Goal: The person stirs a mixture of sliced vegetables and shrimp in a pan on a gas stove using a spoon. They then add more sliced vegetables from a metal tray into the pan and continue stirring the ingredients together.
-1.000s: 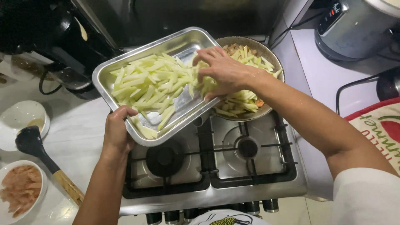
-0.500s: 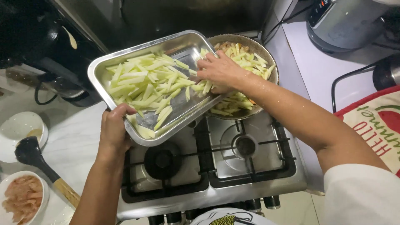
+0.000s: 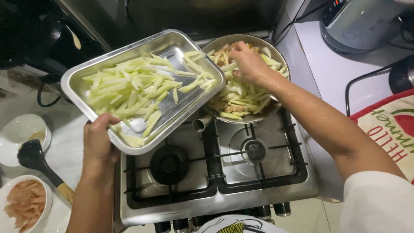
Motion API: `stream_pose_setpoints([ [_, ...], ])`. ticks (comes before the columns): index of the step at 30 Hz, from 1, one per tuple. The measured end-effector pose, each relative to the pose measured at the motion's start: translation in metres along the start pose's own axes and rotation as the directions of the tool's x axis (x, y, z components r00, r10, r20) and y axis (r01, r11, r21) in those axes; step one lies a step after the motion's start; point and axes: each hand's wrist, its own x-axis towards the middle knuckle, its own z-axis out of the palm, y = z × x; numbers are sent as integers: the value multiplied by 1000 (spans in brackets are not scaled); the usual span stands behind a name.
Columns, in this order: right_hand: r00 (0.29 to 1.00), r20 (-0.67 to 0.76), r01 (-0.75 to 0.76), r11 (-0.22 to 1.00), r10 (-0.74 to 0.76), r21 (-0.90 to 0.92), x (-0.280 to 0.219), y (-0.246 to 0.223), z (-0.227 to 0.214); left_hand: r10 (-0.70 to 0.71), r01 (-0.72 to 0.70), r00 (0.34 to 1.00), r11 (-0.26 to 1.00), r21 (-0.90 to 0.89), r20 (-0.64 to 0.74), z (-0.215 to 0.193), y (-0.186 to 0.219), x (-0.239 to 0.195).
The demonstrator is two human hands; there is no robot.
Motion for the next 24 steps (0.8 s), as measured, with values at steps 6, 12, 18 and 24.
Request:
stream_pose_setpoints([
  [6,991,137,-3,1000,2,4,5,-1,-43,-3,6,1000,991,-133,27,-26,-8,16],
  [12,974,119,-190,981,193,-32,-10,-1,-78,9,0,999,977,-213,38,-56,-29,34],
  [18,946,277,-143,984,168,-108,-5,19,-20,-18,37,997,969,-245,81,-45,-26,20],
  [24,996,-72,39,998,-43,-56,-4,7,-29,-18,50,992,963,-265,122,-37,-33,18],
])
